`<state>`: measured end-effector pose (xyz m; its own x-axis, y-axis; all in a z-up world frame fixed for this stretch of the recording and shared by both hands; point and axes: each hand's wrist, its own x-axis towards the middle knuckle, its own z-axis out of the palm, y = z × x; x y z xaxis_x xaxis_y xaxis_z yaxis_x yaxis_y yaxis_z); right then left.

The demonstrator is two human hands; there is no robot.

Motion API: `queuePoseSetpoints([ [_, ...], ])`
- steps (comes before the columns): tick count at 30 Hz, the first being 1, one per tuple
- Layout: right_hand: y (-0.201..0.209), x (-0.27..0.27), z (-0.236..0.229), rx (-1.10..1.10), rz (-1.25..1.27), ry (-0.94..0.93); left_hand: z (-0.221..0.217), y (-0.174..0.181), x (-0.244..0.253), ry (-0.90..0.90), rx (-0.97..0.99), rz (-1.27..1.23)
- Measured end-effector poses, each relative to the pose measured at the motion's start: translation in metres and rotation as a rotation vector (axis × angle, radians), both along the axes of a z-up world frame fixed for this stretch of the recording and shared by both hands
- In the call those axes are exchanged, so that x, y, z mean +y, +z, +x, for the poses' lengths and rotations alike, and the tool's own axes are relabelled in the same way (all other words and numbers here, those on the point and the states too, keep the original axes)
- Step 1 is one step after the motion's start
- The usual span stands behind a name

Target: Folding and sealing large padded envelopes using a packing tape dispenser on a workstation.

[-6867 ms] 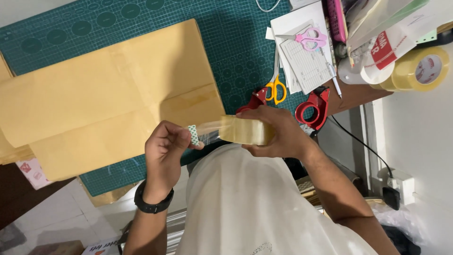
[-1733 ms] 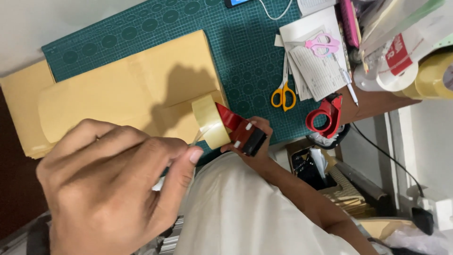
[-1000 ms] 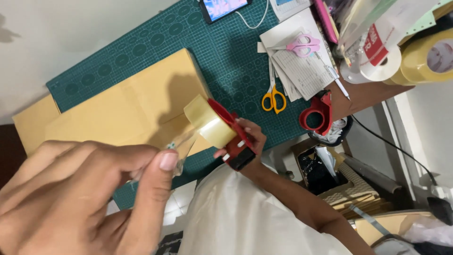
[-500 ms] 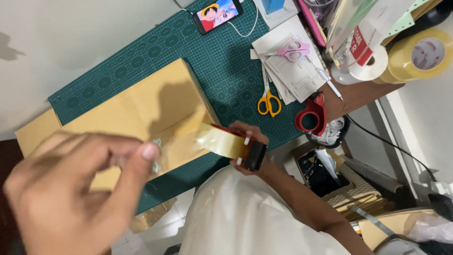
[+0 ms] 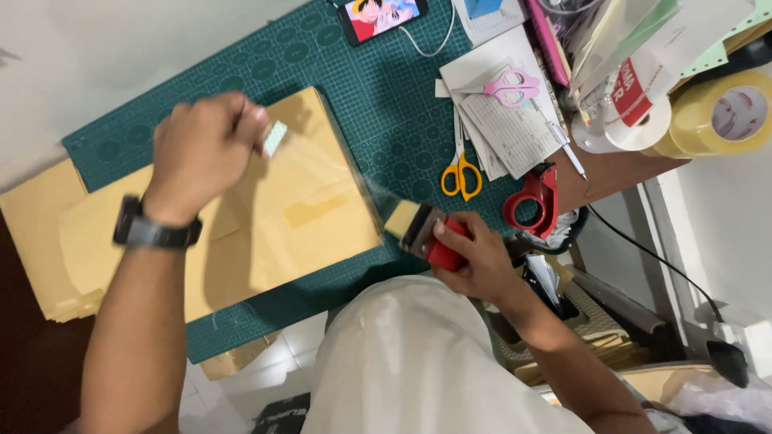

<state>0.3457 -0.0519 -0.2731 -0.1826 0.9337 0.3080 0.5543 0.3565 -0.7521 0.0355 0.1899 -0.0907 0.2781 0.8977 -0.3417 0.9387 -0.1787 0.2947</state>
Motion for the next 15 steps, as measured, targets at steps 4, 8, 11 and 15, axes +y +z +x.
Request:
queuePoseSetpoints([
  [4, 0.02, 0.015, 0.019, -0.347, -0.183, 0.066, -0.017, -0.051, 0.047, -0.107, -0.062, 0.229],
  [8, 0.003, 0.041, 0.036, -0.424, -0.355, 0.154, 0.014, -0.076, 0.081, -0.178, 0.021, 0.09],
  [11, -0.003, 0.076, 0.042, -0.045, -0.378, 0.126, 0.016, -0.12, 0.121, -0.221, 0.051, 0.135],
  [15, 0.008, 0.131, 0.04, 0.052, -0.503, 0.094, -0.005, -0.162, 0.166, -0.215, -0.052, 0.144],
])
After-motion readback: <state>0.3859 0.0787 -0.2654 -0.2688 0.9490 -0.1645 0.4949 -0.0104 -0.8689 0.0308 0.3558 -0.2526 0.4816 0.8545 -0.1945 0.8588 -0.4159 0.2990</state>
